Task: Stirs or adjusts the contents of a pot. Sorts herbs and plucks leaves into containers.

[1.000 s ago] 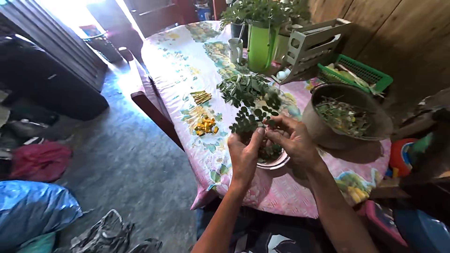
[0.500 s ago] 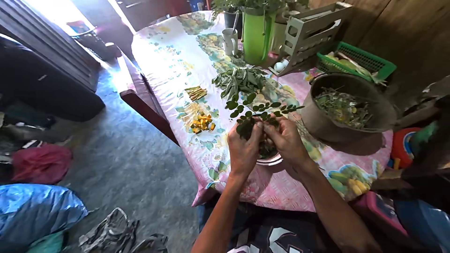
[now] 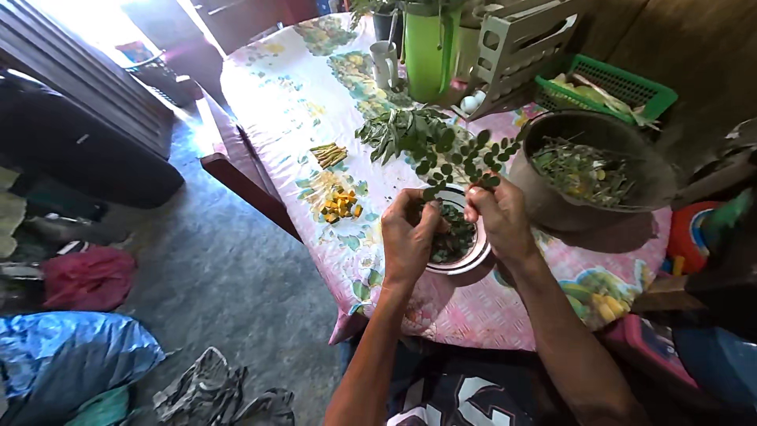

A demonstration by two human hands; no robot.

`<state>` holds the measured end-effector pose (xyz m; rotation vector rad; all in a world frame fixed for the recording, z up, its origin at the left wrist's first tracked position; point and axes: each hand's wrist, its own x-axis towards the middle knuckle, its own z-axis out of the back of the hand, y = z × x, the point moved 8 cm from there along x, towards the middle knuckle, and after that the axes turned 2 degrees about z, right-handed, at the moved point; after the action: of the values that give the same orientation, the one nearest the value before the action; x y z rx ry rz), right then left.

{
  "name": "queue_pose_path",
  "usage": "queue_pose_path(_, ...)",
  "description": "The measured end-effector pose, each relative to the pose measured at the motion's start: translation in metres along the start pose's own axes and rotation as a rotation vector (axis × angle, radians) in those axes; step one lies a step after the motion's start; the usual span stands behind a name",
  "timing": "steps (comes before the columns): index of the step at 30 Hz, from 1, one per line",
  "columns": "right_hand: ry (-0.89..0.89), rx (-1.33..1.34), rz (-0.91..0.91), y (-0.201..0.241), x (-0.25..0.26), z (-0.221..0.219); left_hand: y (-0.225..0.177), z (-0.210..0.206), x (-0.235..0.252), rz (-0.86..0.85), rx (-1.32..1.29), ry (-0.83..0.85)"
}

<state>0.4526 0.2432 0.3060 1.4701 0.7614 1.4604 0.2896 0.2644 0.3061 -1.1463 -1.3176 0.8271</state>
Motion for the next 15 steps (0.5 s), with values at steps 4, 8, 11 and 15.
queue_pose_path(4, -0.095, 0.021, 0.064, 0.004, 0.004, 0.017, 0.003, -0.001, -0.002, 0.002, -0.002, 0.038)
queue_pose_path(8, -0.196, 0.266, 0.14, 0.012, 0.008, 0.044, 0.007, 0.008, -0.001, 0.033, -0.053, 0.05)
queue_pose_path(11, -0.088, 0.423, 0.146, 0.01, 0.009, 0.034, 0.006, 0.008, -0.001, 0.058, -0.126, 0.08)
queue_pose_path(15, 0.099, 0.23, 0.172, 0.009, 0.001, 0.004, 0.007, 0.0, -0.004, 0.101, -0.267, 0.155)
